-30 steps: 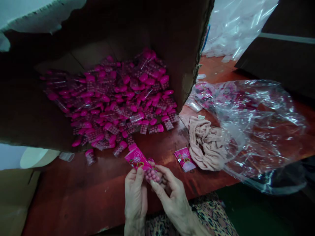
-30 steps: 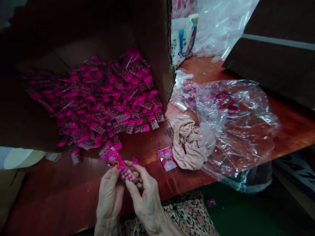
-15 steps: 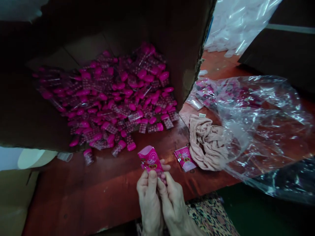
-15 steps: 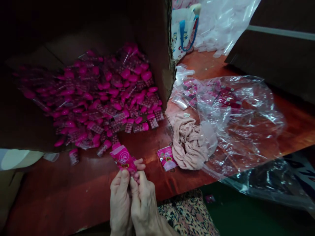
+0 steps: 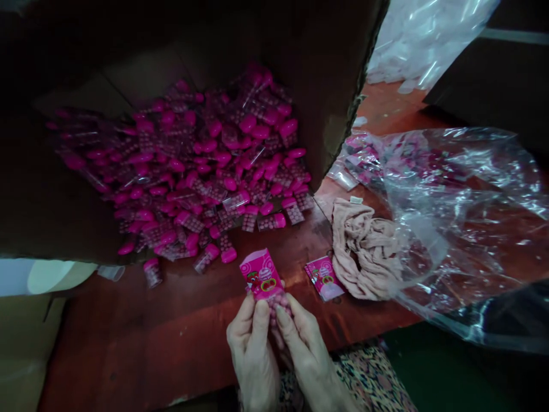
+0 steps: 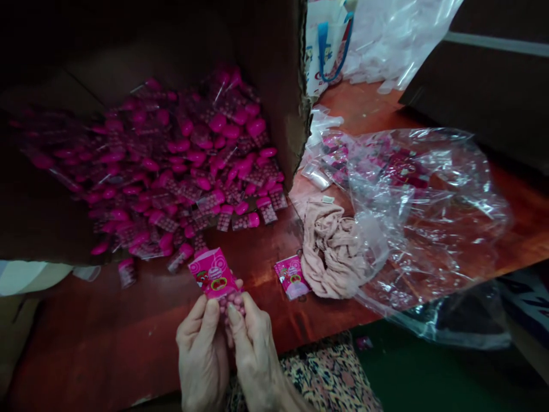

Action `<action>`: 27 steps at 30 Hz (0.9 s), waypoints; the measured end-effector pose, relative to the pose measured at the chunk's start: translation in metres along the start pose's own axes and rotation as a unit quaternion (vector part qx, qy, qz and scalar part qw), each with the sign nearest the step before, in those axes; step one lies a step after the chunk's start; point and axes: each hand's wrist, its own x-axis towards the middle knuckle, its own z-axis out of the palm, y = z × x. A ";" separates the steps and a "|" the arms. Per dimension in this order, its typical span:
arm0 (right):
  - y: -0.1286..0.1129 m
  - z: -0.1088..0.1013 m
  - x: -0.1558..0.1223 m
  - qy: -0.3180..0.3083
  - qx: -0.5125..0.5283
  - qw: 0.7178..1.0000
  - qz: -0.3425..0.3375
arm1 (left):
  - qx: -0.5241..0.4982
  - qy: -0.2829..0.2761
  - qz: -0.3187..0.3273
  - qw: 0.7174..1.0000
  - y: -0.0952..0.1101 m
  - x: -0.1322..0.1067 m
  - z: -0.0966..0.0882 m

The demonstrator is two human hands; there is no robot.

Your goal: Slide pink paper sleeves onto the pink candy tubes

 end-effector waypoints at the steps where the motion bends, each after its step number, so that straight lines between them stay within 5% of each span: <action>1: -0.002 0.001 0.001 -0.011 0.027 1.000 0.010 | 0.001 0.004 -0.002 1.000 -0.001 -0.001 0.000; 8: -0.010 0.006 0.008 -0.185 0.225 0.950 0.108 | 0.066 -0.033 -0.012 0.997 0.016 -0.005 0.007; 12: -0.012 -0.006 0.012 -0.197 0.021 0.979 0.037 | 0.119 -0.064 0.010 0.991 0.019 0.000 0.005; 14: -0.018 -0.018 0.015 -0.147 -0.138 0.978 -0.050 | 0.140 -0.059 0.038 0.988 0.019 0.003 0.001; 16: -0.029 -0.029 0.020 -0.031 -0.231 0.961 -0.149 | 0.187 -0.051 0.064 0.979 0.019 0.004 -0.002; 19: -0.053 -0.038 0.029 0.123 -0.300 0.889 -0.324 | 0.287 -0.072 0.094 0.950 0.021 0.003 -0.004; 22: -0.071 -0.035 0.036 0.073 -0.346 0.842 -0.408 | 0.371 -0.119 0.117 0.913 0.023 -0.001 -0.003; 27: -0.065 -0.026 0.036 0.053 -0.259 0.883 -0.389 | 0.395 -0.148 0.136 0.897 0.021 -0.011 0.000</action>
